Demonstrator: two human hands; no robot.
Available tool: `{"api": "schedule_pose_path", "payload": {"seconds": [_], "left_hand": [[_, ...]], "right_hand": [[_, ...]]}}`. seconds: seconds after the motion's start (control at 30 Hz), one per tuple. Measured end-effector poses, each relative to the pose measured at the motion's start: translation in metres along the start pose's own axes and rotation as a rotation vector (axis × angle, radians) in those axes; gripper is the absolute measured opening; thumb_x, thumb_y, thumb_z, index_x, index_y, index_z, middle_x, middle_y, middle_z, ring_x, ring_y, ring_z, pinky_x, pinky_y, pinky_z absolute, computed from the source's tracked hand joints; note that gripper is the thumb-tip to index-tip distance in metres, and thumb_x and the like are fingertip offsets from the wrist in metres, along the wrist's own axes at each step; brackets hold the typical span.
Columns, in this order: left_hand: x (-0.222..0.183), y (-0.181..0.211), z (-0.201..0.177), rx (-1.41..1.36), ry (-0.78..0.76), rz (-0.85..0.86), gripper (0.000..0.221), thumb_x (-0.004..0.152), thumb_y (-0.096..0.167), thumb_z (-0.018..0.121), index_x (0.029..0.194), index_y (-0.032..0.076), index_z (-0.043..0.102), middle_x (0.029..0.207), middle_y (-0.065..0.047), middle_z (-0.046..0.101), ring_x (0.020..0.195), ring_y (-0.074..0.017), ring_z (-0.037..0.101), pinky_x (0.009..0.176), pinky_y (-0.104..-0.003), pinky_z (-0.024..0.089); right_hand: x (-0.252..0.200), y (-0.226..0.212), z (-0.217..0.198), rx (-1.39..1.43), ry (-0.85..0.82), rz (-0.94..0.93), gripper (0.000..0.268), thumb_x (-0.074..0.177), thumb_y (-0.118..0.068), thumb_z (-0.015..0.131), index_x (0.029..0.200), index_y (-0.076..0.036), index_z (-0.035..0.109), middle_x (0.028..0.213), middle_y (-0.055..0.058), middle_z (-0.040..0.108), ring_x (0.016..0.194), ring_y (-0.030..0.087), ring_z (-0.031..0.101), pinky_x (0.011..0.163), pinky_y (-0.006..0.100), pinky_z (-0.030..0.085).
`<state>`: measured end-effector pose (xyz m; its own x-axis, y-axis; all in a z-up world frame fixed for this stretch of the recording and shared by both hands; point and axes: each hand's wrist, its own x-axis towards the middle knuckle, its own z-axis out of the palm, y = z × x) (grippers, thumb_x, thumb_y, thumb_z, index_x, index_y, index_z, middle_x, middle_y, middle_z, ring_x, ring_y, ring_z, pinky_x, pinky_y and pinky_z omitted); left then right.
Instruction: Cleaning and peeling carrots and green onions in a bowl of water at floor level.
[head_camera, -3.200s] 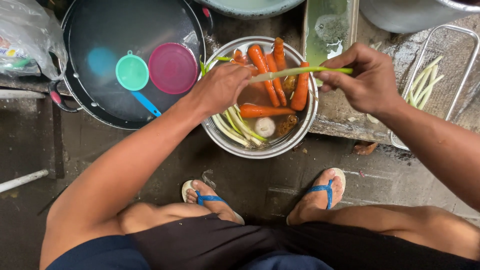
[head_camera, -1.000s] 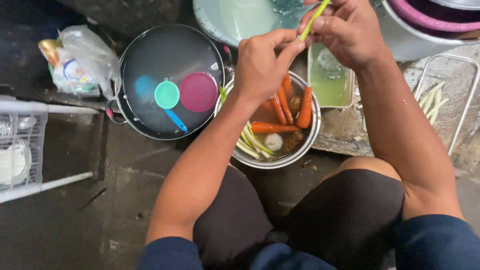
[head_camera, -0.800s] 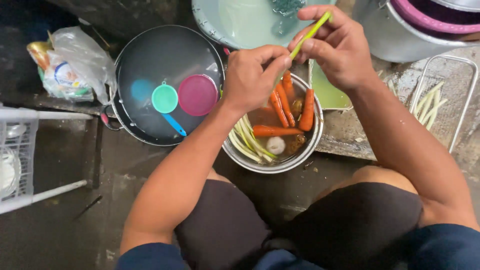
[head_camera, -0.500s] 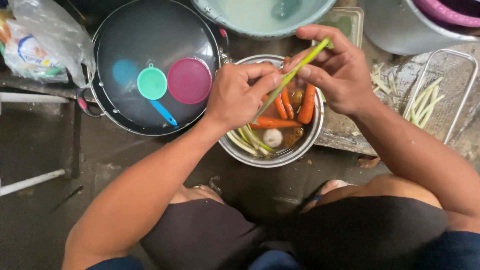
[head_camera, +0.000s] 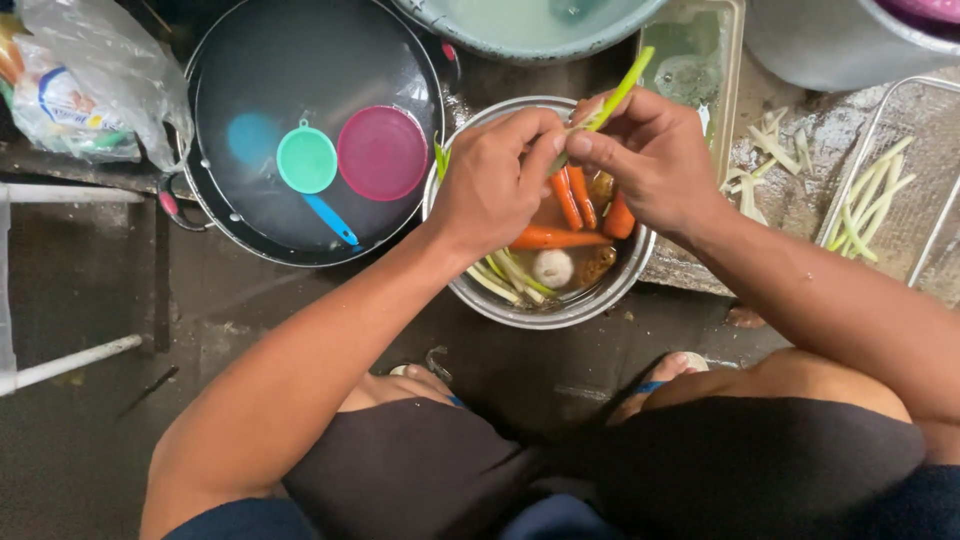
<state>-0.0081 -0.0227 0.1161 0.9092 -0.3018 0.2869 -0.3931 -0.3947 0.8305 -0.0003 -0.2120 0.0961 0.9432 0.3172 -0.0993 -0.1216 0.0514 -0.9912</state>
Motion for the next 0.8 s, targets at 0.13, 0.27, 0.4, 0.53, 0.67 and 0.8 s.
{"api": "schedule_pose_path", "payload": {"seconds": [0.13, 0.27, 0.4, 0.53, 0.67, 0.8], "left_hand": [[0.0, 0.0, -0.003, -0.028, 0.004, -0.108, 0.013, 0.098, 0.013, 0.045, 0.089, 0.009, 0.054, 0.068, -0.004, 0.053, 0.058, -0.0157, 0.054, 0.047, -0.029, 0.048], [0.003, 0.005, -0.009, -0.048, 0.019, -0.142, 0.016, 0.099, 0.017, 0.044, 0.092, 0.008, 0.055, 0.072, -0.008, 0.056, 0.054, -0.0204, 0.068, 0.036, -0.026, 0.053], [0.003, 0.004, -0.012, -0.042, 0.088, -0.246, 0.022, 0.1, 0.029, 0.042, 0.095, 0.012, 0.056, 0.065, -0.003, 0.058, 0.042, -0.0182, 0.071, 0.031, -0.023, 0.039], [0.007, 0.007, -0.014, -0.147, 0.19, -0.46, 0.019, 0.099, 0.028, 0.046, 0.094, 0.012, 0.055, 0.067, 0.001, 0.053, 0.036, -0.0129, 0.059, 0.026, -0.022, 0.043], [0.015, 0.002, -0.025, -0.156, 0.302, -0.546, 0.02, 0.095, 0.034, 0.044, 0.094, 0.016, 0.053, 0.083, 0.001, 0.069, 0.033, -0.0134, 0.06, 0.028, -0.021, 0.039], [0.015, -0.012, -0.032, -0.354, 0.439, -0.483, 0.021, 0.096, 0.029, 0.046, 0.101, 0.01, 0.052, 0.09, -0.007, 0.068, 0.056, -0.0159, 0.066, 0.029, -0.024, 0.05]], "right_hand": [[-0.001, -0.001, 0.0, -0.025, 0.022, -0.021, 0.016, 0.096, -0.016, 0.07, 0.106, -0.006, 0.063, 0.09, 0.003, 0.067, 0.078, 0.009, 0.062, 0.074, 0.019, 0.054], [0.0, -0.002, 0.001, 0.023, 0.073, -0.003, 0.021, 0.097, -0.015, 0.068, 0.115, -0.005, 0.061, 0.101, 0.007, 0.07, 0.073, 0.01, 0.065, 0.067, 0.019, 0.058], [-0.002, -0.005, 0.001, 0.06, 0.085, -0.048, 0.012, 0.103, -0.007, 0.059, 0.114, -0.005, 0.058, 0.109, 0.012, 0.069, 0.089, 0.012, 0.067, 0.07, 0.018, 0.058], [-0.003, 0.0, -0.004, 0.209, 0.136, -0.093, 0.012, 0.103, -0.013, 0.058, 0.114, -0.006, 0.056, 0.108, 0.015, 0.068, 0.093, 0.02, 0.069, 0.071, 0.024, 0.06], [-0.002, -0.003, -0.013, 0.285, 0.183, -0.095, 0.011, 0.104, -0.003, 0.055, 0.115, -0.004, 0.058, 0.109, 0.016, 0.069, 0.084, 0.018, 0.069, 0.071, 0.024, 0.064], [-0.005, -0.005, -0.024, 0.356, 0.254, -0.082, 0.016, 0.107, 0.002, 0.049, 0.114, -0.008, 0.059, 0.112, 0.013, 0.068, 0.095, 0.019, 0.069, 0.074, 0.023, 0.063]]}}
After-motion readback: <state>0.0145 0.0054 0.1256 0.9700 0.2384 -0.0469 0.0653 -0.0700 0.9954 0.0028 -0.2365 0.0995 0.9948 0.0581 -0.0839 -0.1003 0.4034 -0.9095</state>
